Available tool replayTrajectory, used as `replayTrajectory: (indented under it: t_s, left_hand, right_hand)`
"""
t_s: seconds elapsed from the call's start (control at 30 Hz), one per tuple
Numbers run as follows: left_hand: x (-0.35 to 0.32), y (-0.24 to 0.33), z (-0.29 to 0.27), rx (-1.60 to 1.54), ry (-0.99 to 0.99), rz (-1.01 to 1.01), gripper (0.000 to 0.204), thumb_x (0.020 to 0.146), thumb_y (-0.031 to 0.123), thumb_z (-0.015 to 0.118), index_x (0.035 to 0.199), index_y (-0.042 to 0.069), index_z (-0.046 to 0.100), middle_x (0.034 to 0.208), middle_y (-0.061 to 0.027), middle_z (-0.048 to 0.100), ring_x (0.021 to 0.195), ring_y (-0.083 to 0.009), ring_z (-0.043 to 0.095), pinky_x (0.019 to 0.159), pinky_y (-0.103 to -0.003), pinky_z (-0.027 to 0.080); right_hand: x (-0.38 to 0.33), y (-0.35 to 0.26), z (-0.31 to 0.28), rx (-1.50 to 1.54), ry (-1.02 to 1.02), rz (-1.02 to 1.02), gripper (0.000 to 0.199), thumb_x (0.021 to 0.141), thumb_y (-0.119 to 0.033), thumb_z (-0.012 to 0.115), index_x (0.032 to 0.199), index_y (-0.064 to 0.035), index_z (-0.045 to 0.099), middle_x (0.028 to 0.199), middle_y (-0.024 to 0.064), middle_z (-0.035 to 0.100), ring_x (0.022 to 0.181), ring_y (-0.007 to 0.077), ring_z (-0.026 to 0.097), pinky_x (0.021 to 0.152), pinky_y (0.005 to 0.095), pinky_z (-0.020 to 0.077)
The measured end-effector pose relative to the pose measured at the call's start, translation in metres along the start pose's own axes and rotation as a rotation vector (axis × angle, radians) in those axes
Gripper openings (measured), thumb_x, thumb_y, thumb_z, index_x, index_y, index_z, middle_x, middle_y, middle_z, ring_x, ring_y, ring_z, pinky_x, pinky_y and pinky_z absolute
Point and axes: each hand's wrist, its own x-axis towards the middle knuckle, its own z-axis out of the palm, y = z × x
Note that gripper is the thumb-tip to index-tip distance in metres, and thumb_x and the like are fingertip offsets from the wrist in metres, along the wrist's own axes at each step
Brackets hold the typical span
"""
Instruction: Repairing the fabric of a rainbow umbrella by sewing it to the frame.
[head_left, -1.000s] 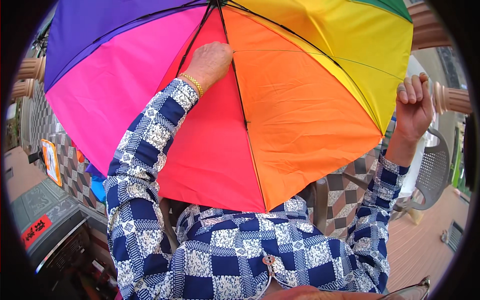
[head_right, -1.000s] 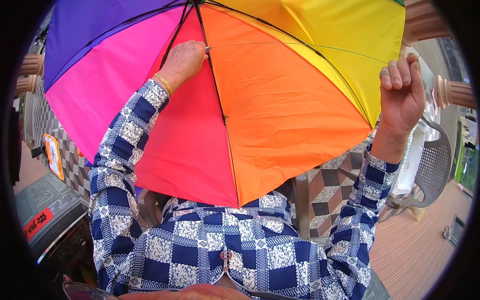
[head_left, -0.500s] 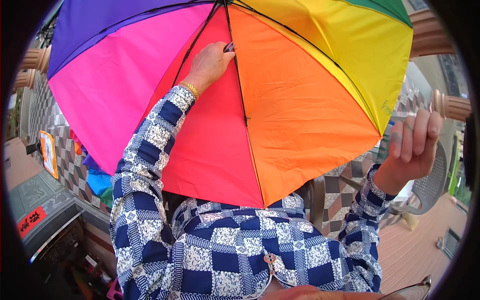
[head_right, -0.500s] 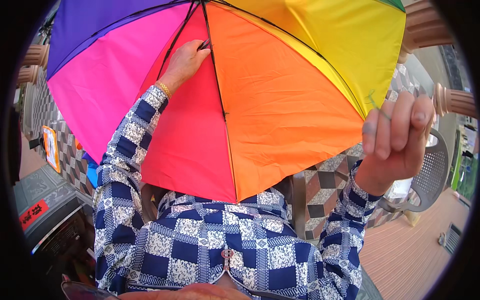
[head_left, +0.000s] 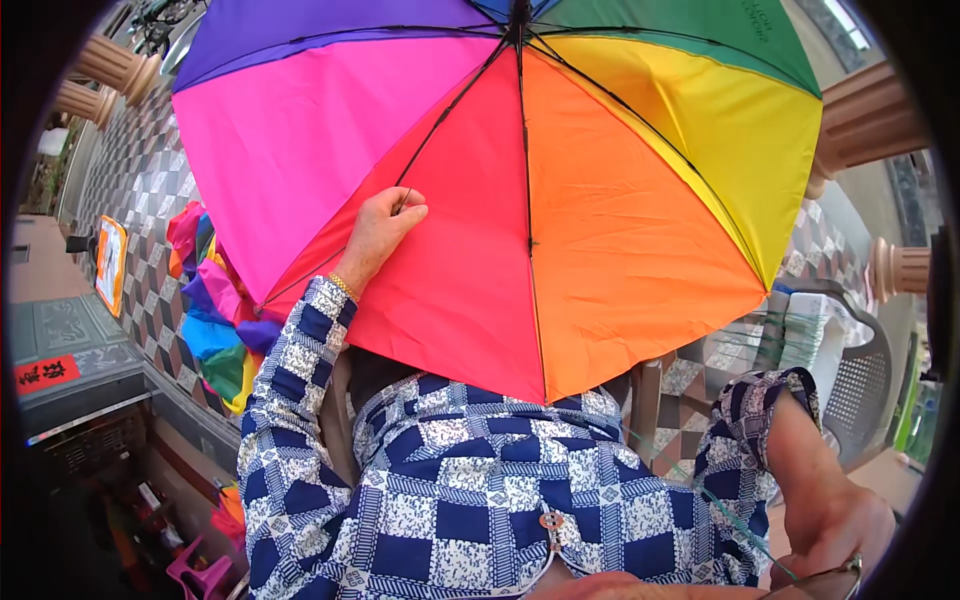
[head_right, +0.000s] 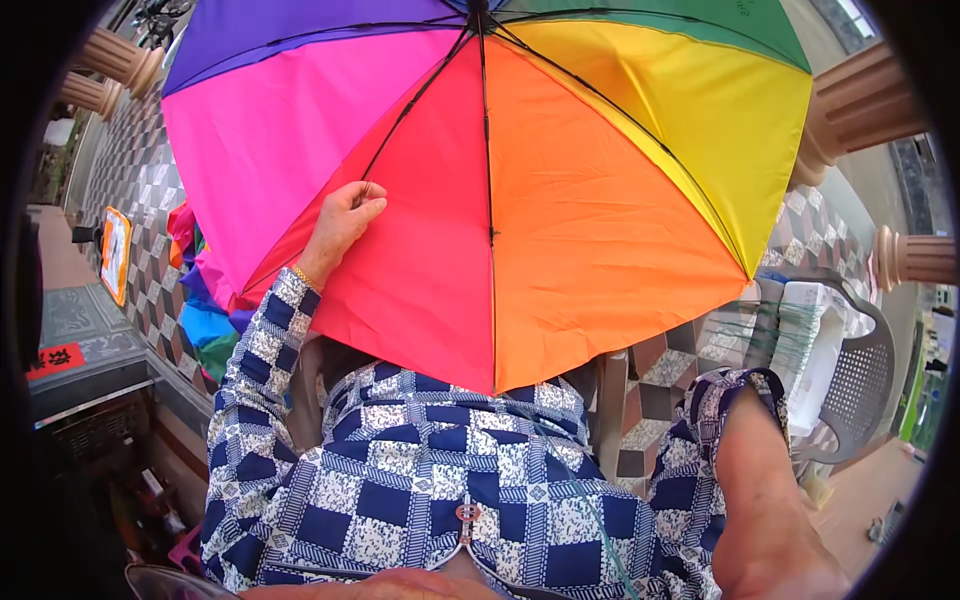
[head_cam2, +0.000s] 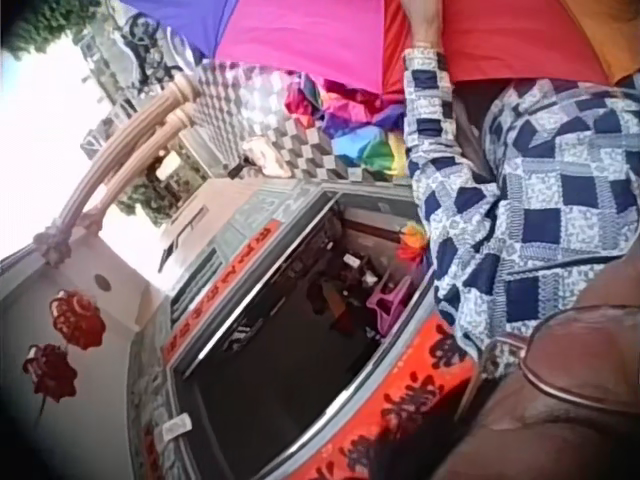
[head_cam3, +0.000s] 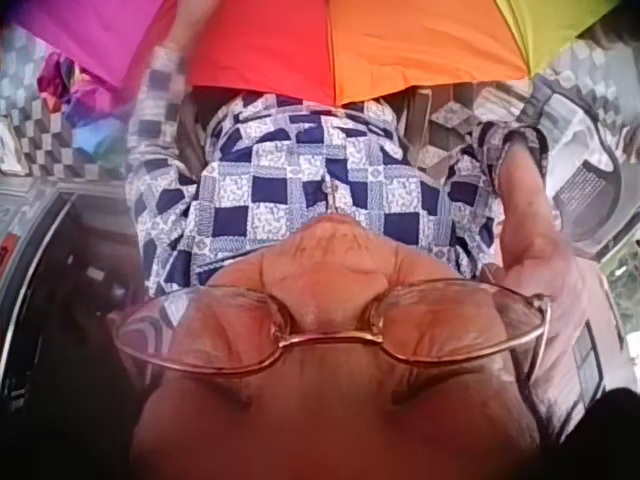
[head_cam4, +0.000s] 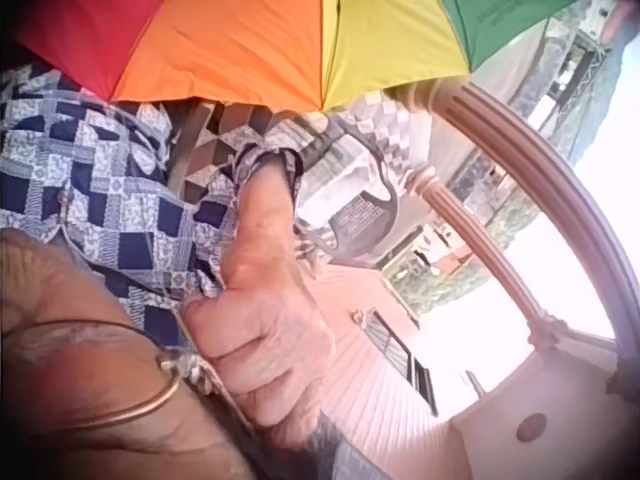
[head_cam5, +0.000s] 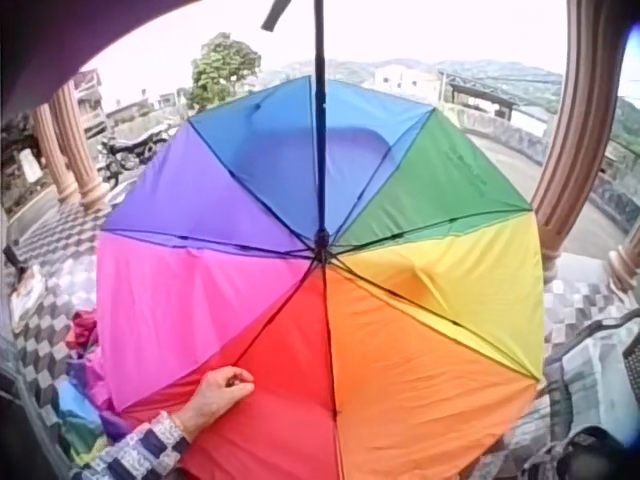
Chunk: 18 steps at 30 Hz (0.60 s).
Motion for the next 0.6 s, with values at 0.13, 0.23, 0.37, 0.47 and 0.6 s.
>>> replayTrajectory:
  t_s: [0.13, 0.23, 0.37, 0.47, 0.6]
  left_hand:
    - [-0.009, -0.009, 0.001, -0.179, 0.035, -0.041, 0.012, 0.083, 0.011, 0.059, 0.092, 0.004, 0.056, 0.065, 0.0069, 0.047, 0.048, 0.0006, 0.036, 0.041, -0.015, 0.026]
    - [-0.021, -0.01, -0.007, -0.243, 0.054, -0.051, 0.011, 0.083, 0.011, 0.059, 0.092, 0.005, 0.056, 0.065, 0.0069, 0.047, 0.046, 0.0006, 0.035, 0.039, -0.015, 0.025]
    - [-0.025, -0.002, -0.014, -0.26, 0.089, -0.04, 0.01, 0.082, 0.01, 0.059, 0.09, 0.005, 0.057, 0.066, 0.007, 0.048, 0.048, 0.0004, 0.036, 0.041, -0.015, 0.027]
    - [-0.025, -0.002, -0.011, -0.273, 0.047, -0.022, 0.011, 0.081, 0.01, 0.061, 0.089, 0.003, 0.059, 0.068, 0.0075, 0.049, 0.055, 0.0004, 0.04, 0.047, -0.015, 0.031]
    - [-0.024, 0.001, -0.007, -0.313, 0.03, -0.038, 0.011, 0.081, 0.011, 0.061, 0.088, 0.003, 0.059, 0.068, 0.0074, 0.049, 0.055, 0.0002, 0.04, 0.047, -0.015, 0.031]
  right_hand:
    - [0.023, -0.002, 0.028, -0.054, -0.047, -0.069, 0.019, 0.065, 0.01, 0.053, 0.078, -0.0021, 0.061, 0.065, -0.0006, 0.055, 0.06, 0.0135, 0.057, 0.046, 0.0277, 0.0487]
    - [0.039, -0.012, 0.055, -0.106, -0.039, -0.066, 0.017, 0.067, 0.011, 0.053, 0.075, -0.0013, 0.061, 0.063, -0.0015, 0.053, 0.062, 0.0125, 0.056, 0.045, 0.0269, 0.0469]
    - [0.049, -0.014, 0.068, -0.134, -0.071, -0.119, 0.012, 0.072, 0.009, 0.054, 0.077, 0.0004, 0.06, 0.067, -0.0001, 0.055, 0.064, 0.0137, 0.056, 0.046, 0.0268, 0.0463]
    - [0.044, -0.066, 0.095, -0.116, -0.07, -0.066, 0.011, 0.073, 0.007, 0.053, 0.077, -0.0012, 0.058, 0.067, 0.0, 0.054, 0.063, 0.0136, 0.055, 0.045, 0.0274, 0.045]
    - [0.053, -0.033, 0.087, -0.084, -0.051, -0.031, 0.01, 0.075, 0.005, 0.051, 0.077, -0.0032, 0.056, 0.067, 0.0002, 0.052, 0.062, 0.0135, 0.054, 0.043, 0.0281, 0.0434]
